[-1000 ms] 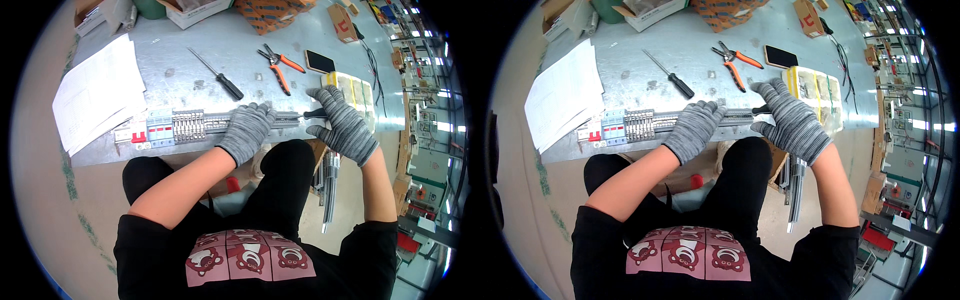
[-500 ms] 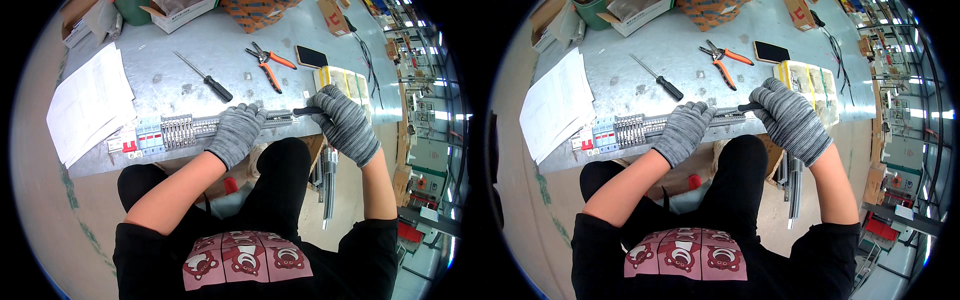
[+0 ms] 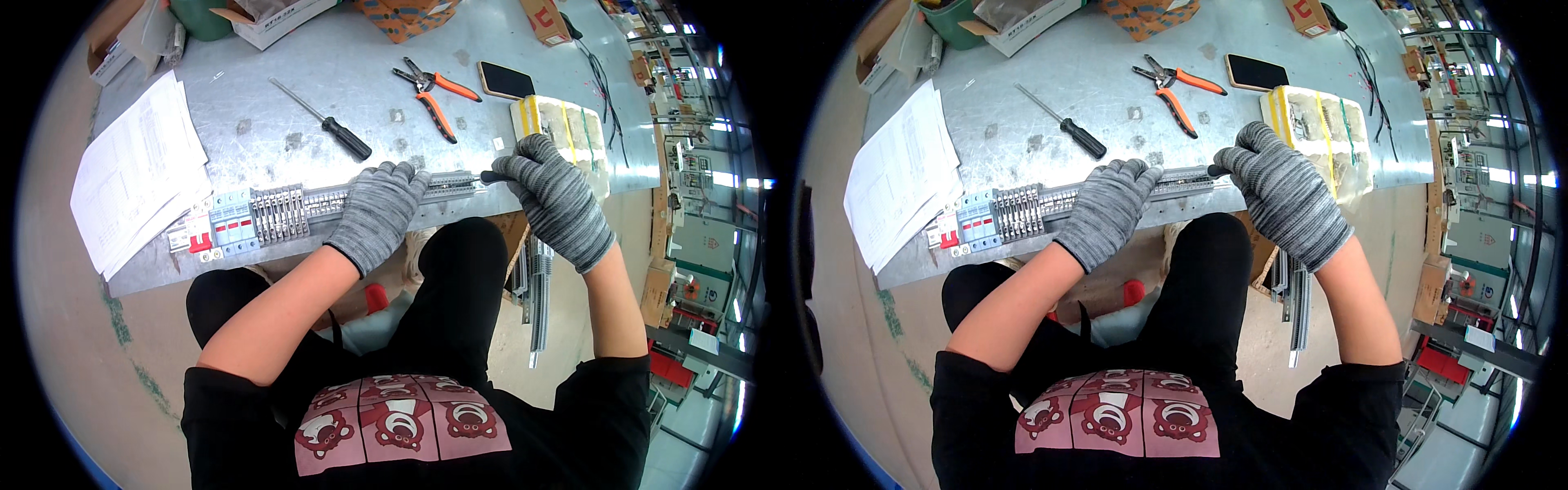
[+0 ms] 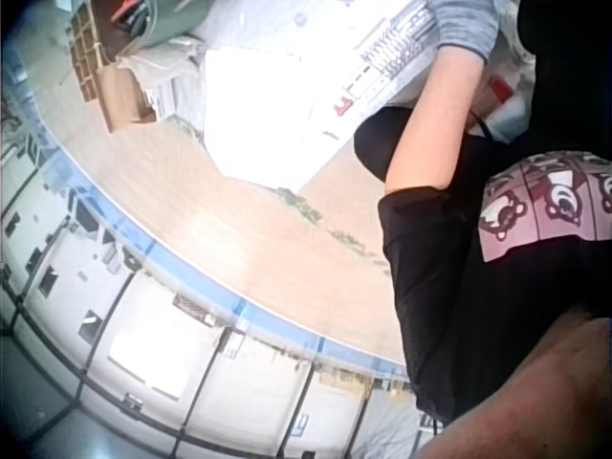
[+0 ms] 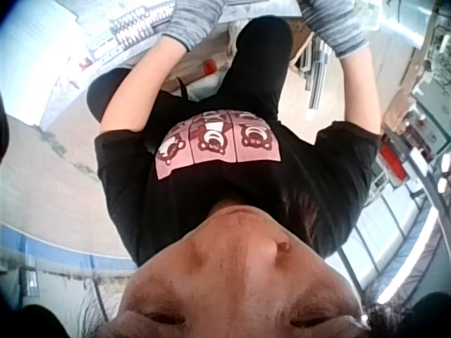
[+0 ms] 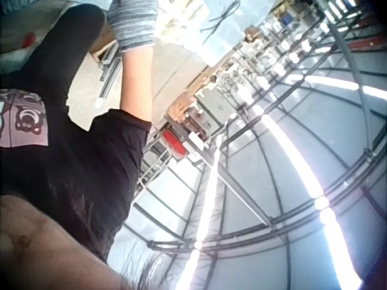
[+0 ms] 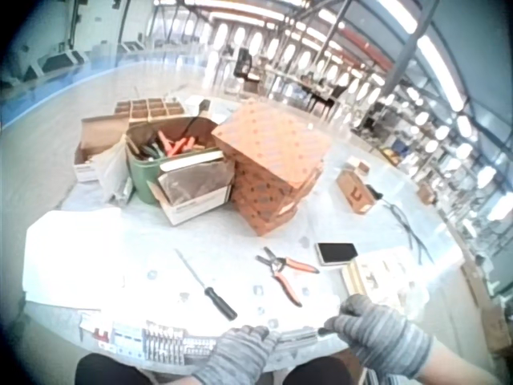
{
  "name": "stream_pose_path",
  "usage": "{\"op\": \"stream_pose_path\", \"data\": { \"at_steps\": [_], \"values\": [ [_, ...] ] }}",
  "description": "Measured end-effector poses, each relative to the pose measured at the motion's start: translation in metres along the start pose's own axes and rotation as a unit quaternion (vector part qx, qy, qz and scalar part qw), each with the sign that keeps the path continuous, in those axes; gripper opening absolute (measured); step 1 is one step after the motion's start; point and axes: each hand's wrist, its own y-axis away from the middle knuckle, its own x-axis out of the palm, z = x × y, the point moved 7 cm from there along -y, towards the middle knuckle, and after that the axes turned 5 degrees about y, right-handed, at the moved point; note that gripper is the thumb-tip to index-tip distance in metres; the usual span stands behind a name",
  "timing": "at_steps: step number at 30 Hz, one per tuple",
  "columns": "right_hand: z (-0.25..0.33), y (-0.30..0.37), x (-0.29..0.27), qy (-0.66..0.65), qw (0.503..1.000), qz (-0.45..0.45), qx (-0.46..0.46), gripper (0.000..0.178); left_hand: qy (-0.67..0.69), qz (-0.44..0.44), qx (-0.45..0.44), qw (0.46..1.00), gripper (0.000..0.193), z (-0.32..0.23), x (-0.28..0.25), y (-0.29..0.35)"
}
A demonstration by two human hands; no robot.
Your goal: The person assembles an electrical component by inserting screws into a DIN rail-mounted device. They retrieve screws from a compartmentalized parts tray, place them into the device, and use a screwdriver to tighten them. The person also handles a small black rectangular object and organizes parts within the tray.
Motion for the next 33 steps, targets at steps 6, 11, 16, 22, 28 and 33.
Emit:
{"op": "stream_pose_path", "data": {
  "at_steps": [6,11,16,22,28,33],
  "values": [
    [0.001,-0.001,0.001,0.004,1.0,0.008,-0.002,0.021,-0.008,0.0,0.001,1.0,0.05,0.001,0.002,0.0],
    [0.004,-0.002,0.0,0.004,1.0,0.008,-0.002,0.021,0.001,0.001,-0.002,1.0,0.05,0.0,-0.004,0.001],
    [0.006,-0.003,0.002,0.03,0.999,0.026,0.009,0.022,0.009,0.014,-0.006,1.0,0.051,0.0,-0.001,0.0],
    [0.006,-0.002,0.004,0.06,0.997,0.049,0.022,0.022,0.012,0.023,-0.009,1.0,0.053,0.001,0.0,-0.001],
    [0.013,-0.001,0.007,0.134,0.985,0.072,0.082,0.022,-0.002,0.017,-0.007,1.0,0.05,0.001,-0.003,0.0],
    [0.023,-0.005,0.008,0.118,0.991,0.07,-0.004,0.023,-0.001,0.012,-0.003,1.0,0.05,0.0,-0.002,0.0]
  ]
}}
